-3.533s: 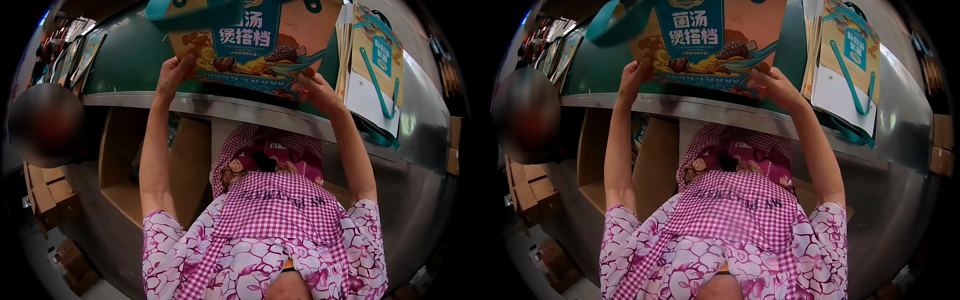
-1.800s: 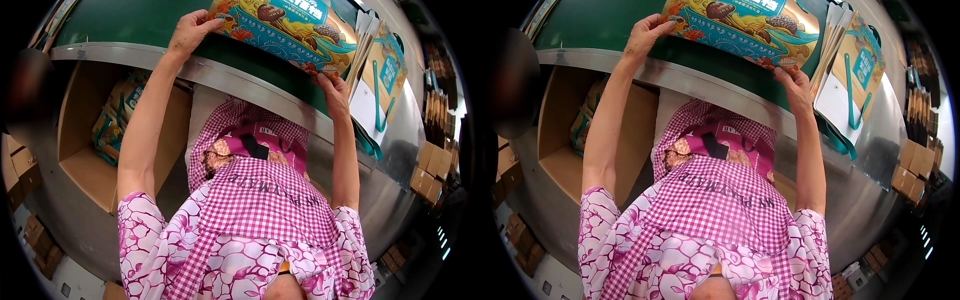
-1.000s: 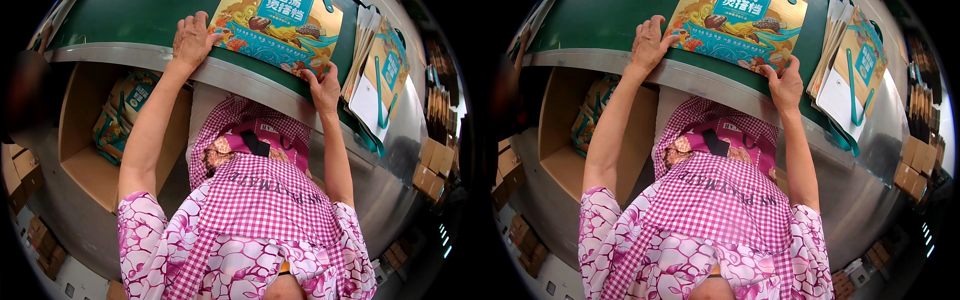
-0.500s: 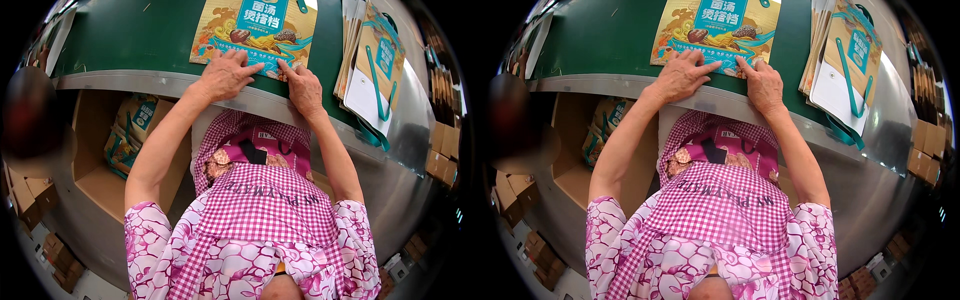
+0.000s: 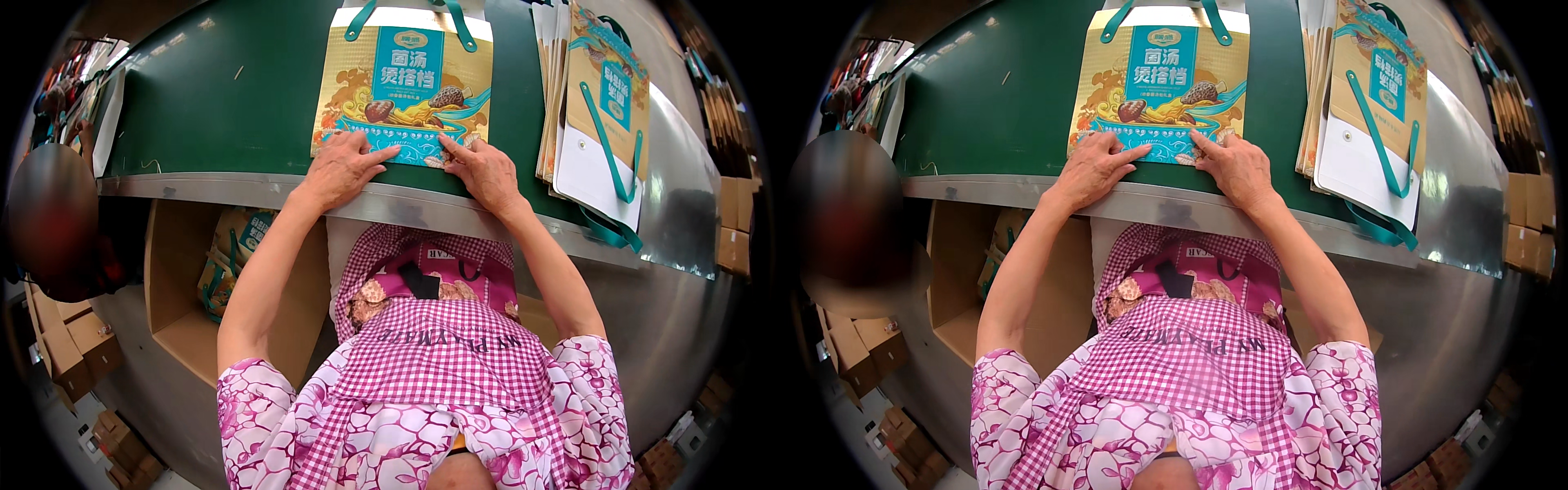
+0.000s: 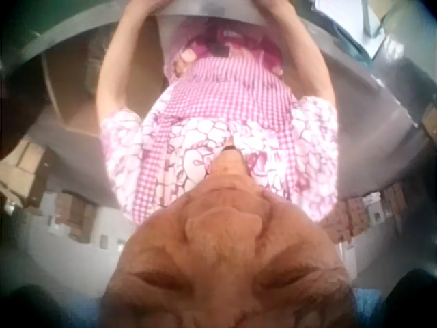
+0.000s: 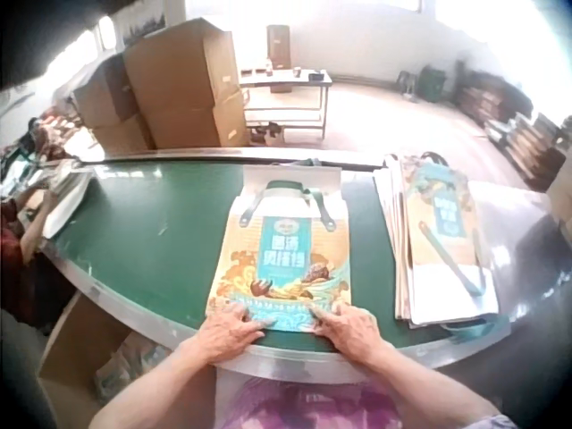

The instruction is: The person folds and assembles paper gift bags by hand at a production workstation, creasing edges and checking the bag structure before placing them into a cardboard box.

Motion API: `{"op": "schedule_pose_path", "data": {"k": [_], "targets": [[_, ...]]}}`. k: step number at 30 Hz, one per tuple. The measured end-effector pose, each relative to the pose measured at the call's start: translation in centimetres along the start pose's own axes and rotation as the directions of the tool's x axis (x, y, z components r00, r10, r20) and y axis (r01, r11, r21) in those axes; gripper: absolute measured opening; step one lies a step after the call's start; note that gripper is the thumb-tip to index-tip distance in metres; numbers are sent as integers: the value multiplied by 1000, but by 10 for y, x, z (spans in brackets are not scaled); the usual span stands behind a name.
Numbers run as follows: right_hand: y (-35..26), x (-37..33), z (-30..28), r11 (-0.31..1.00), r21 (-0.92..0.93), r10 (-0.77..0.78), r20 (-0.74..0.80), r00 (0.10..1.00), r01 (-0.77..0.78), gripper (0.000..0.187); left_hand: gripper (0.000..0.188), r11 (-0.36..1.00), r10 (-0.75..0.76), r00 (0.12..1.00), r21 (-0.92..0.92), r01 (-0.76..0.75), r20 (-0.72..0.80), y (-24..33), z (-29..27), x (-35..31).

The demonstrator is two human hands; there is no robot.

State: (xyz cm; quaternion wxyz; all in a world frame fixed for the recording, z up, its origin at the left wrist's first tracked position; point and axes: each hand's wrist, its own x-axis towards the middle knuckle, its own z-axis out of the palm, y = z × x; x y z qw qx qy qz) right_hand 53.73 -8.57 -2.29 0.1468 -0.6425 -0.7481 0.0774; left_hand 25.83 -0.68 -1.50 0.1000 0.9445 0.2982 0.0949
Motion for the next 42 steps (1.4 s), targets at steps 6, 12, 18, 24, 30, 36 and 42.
{"op": "schedule_pose_path", "data": {"k": [6, 12, 18, 24, 30, 36, 42], "targets": [[1, 2, -6, 1000, 15, 19, 81, 997, -21, 54, 42, 999, -37, 999, -9, 37, 20, -27, -13, -13], [-17, 9, -12, 996, -92, 15, 122, 992, -4, 65, 45, 997, 7, 999, 79, -11, 43, 35, -1, 19], [-9, 5, -14, 1000, 28, 6, 79, 997, -8, 64, 44, 999, 45, 999, 11, -45, -7, 38, 13, 31], [-3, 2, -11, 995, 97, -15, 38, 999, 11, 61, 40, 1000, -16, 999, 5, 16, -43, -8, -15, -1], [-6, 10, -26, 989, 145, -29, 85, 996, 16, 56, 35, 973, -227, 949, -101, 209, -218, -32, -4, -9], [27, 126, -78, 958, 272, 138, -145, 980, -95, 48, 64, 954, -300, 938, -40, 298, -172, -17, -9, 12], [65, 272, -50, 971, -7, 241, 1, 971, -241, 52, 67, 960, -279, 947, -48, 274, -159, -16, -10, 11]]}}
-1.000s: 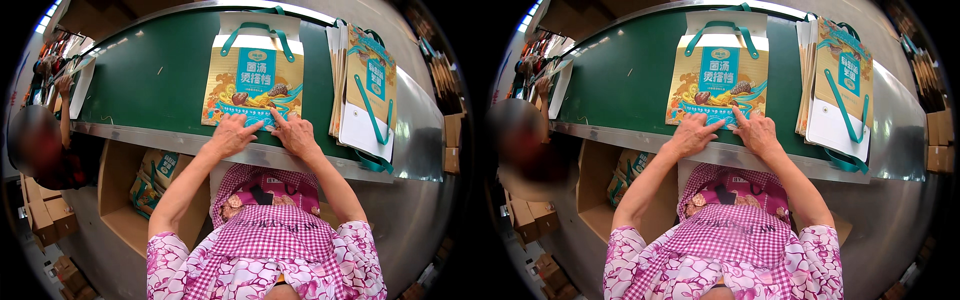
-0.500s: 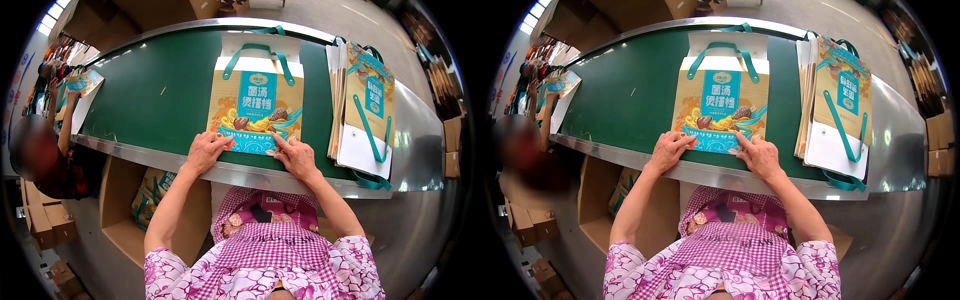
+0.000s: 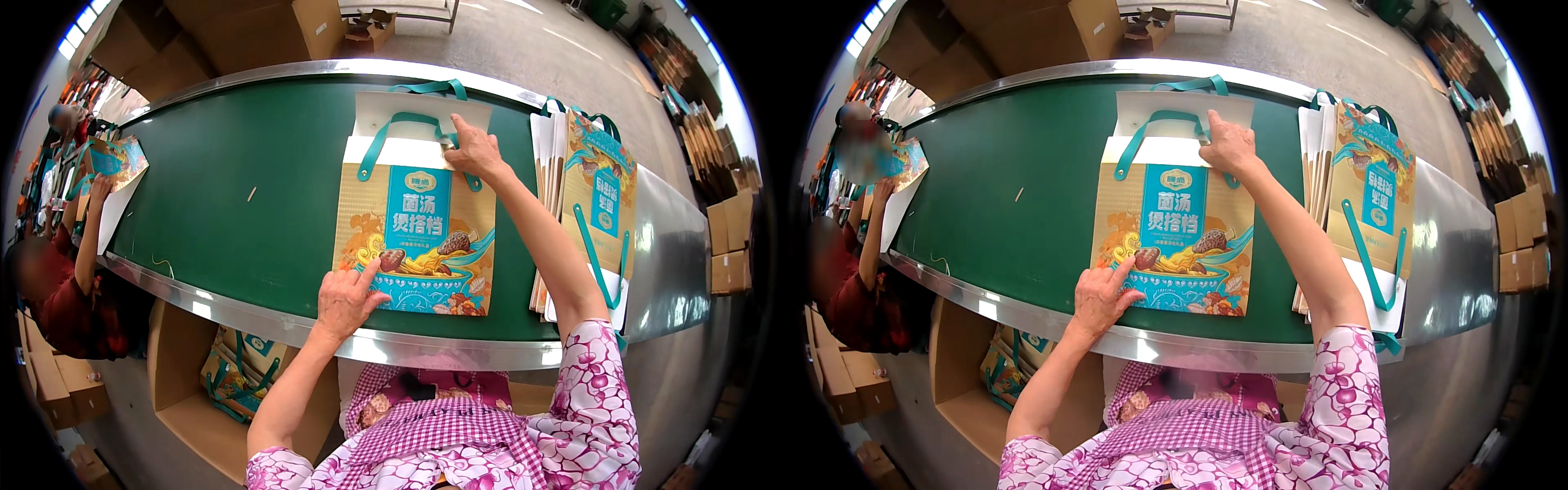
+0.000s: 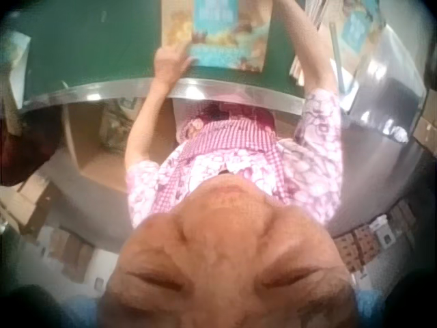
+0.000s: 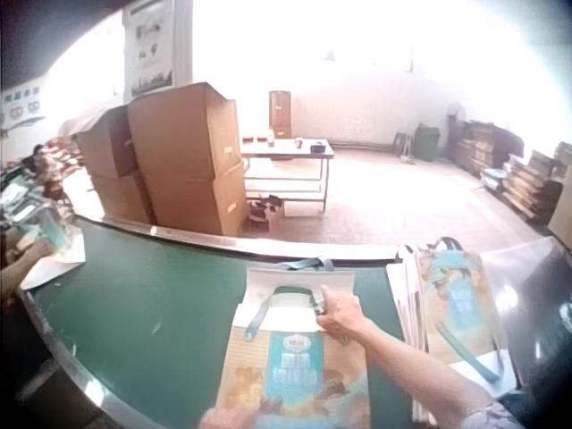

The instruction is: The person folds and assembles paper gift bags by hand at a production workstation, creasing edges and checking the bag structure before placing them into a cardboard box.

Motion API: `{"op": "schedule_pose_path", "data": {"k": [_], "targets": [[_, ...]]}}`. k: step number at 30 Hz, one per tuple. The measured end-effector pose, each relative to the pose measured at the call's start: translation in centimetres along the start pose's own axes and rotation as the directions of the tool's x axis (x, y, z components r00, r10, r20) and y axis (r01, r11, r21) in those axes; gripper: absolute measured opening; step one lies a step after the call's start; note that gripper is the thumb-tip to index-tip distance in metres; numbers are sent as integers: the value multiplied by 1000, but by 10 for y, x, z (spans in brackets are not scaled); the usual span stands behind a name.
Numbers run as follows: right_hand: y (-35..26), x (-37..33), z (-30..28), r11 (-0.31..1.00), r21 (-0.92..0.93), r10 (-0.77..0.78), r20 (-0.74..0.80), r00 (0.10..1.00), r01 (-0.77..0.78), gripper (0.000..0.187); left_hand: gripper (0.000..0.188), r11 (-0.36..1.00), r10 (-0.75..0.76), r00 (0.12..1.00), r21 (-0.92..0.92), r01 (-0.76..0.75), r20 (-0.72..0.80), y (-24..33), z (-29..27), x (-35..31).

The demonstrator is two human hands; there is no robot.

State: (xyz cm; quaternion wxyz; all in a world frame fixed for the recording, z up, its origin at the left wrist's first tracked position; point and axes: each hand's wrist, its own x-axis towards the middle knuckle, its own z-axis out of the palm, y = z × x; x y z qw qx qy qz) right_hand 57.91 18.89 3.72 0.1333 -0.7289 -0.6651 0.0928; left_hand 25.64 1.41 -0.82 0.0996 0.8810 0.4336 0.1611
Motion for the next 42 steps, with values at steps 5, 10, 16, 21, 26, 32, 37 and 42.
{"op": "schedule_pose_path", "data": {"k": [5, 10, 16, 21, 26, 32, 37, 42], "targets": [[15, 30, 25, 909, 269, -223, -336, 915, 320, 38, 67, 999, -30, 1000, -33, 30, -5, 4, -2, -4], [5, 16, 10, 793, 533, -17, -465, 885, 295, 36, 67, 1000, 27, 999, -10, -27, 22, 4, -3, -1], [27, 82, 34, 942, 36, -238, -629, 740, 333, 49, 66, 1000, -3, 998, -9, 4, 57, 6, -6, 4], [14, 126, 24, 995, -70, -76, -32, 997, 74, 78, 67, 999, -26, 999, -40, 27, 29, 4, -9, -8], [37, 144, 22, 978, 2, -207, -149, 967, 210, 91, 70, 996, -10, 999, -88, 6, -41, 0, -3, -19], [8, 104, -35, 831, 246, -394, -372, 840, 498, 64, 69, 997, 13, 994, -69, -20, -108, 7, 2, -20], [-27, 67, -130, 817, 230, -406, -420, 811, 529, 39, 61, 997, 56, 968, -38, -67, -243, 10, 16, -20], [-74, -16, -215, 692, 201, -375, -721, 582, 694, 41, 57, 991, 16, 877, -109, -77, -480, 7, 30, -61]]}}
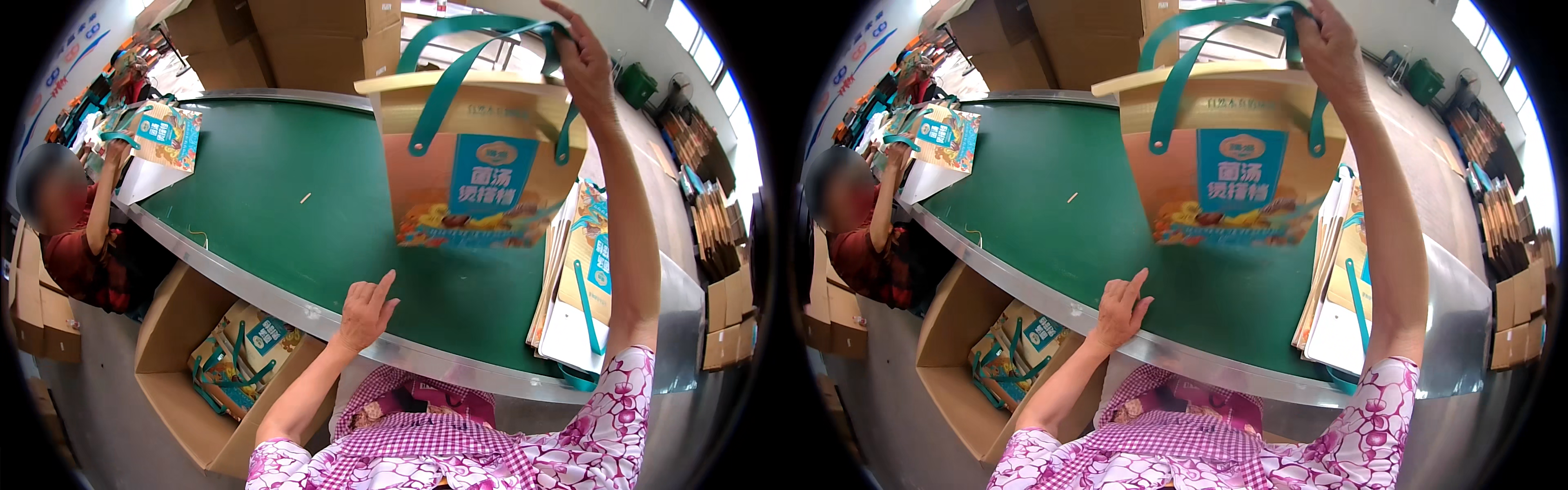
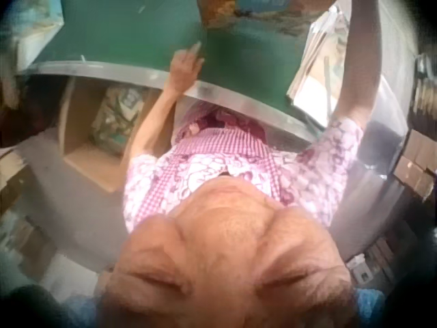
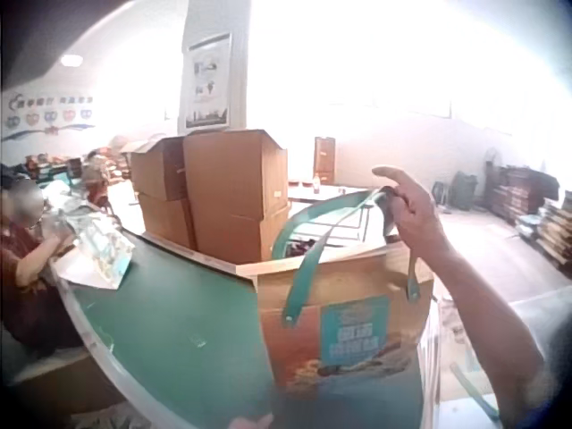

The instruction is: The person folds and assembles paper gift bags by hand at a production workstation, creasing edges and checking the bag structure before placing them into a cardboard box.

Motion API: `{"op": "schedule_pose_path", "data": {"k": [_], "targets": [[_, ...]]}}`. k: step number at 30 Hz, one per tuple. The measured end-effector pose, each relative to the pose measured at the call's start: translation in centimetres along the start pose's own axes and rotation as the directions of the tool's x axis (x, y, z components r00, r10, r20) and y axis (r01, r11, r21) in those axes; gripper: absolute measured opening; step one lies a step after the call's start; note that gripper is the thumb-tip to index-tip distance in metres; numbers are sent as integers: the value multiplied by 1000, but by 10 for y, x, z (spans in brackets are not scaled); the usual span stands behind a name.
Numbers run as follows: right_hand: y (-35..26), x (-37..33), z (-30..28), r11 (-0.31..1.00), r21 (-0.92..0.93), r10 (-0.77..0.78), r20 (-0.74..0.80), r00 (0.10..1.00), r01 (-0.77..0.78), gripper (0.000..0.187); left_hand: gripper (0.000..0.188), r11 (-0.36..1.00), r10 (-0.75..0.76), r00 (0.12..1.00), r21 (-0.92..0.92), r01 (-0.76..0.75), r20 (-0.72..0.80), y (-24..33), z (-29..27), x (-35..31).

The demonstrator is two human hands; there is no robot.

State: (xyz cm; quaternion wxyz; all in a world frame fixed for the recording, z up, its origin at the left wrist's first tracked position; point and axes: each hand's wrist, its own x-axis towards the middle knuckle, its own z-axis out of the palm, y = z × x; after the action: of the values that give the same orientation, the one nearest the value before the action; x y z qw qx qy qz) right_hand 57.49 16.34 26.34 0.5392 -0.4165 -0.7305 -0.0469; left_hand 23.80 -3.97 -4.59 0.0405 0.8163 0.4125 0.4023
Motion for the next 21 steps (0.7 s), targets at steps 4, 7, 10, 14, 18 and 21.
{"op": "schedule_pose_path", "data": {"k": [4, 7, 10, 14, 18, 21], "targets": [[-100, 42, -45, 991, 31, -129, -1, 992, 129, 31, 54, 987, -110, 986, -130, 94, -125, 23, -22, 13], [-123, 51, -54, 991, 126, -56, 54, 997, 49, 30, 53, 973, -182, 963, -179, 147, -197, 29, -45, 8], [-130, 57, -54, 952, 191, -210, -163, 964, 239, 27, 64, 964, -228, 940, -196, 180, -256, 35, -66, 12], [-123, 66, -74, 906, 420, 53, 10, 999, -53, 27, 110, 958, -250, 942, -198, 207, -225, 69, -98, 20], [-143, 50, -78, 851, 512, 104, 51, 993, -116, 30, 143, 942, -270, 941, -256, 216, -203, 97, -107, 25], [-140, 45, -71, 774, 587, 153, 190, 970, -237, 32, 138, 740, -282, 937, -668, 77, -205, 94, -114, 13]]}}
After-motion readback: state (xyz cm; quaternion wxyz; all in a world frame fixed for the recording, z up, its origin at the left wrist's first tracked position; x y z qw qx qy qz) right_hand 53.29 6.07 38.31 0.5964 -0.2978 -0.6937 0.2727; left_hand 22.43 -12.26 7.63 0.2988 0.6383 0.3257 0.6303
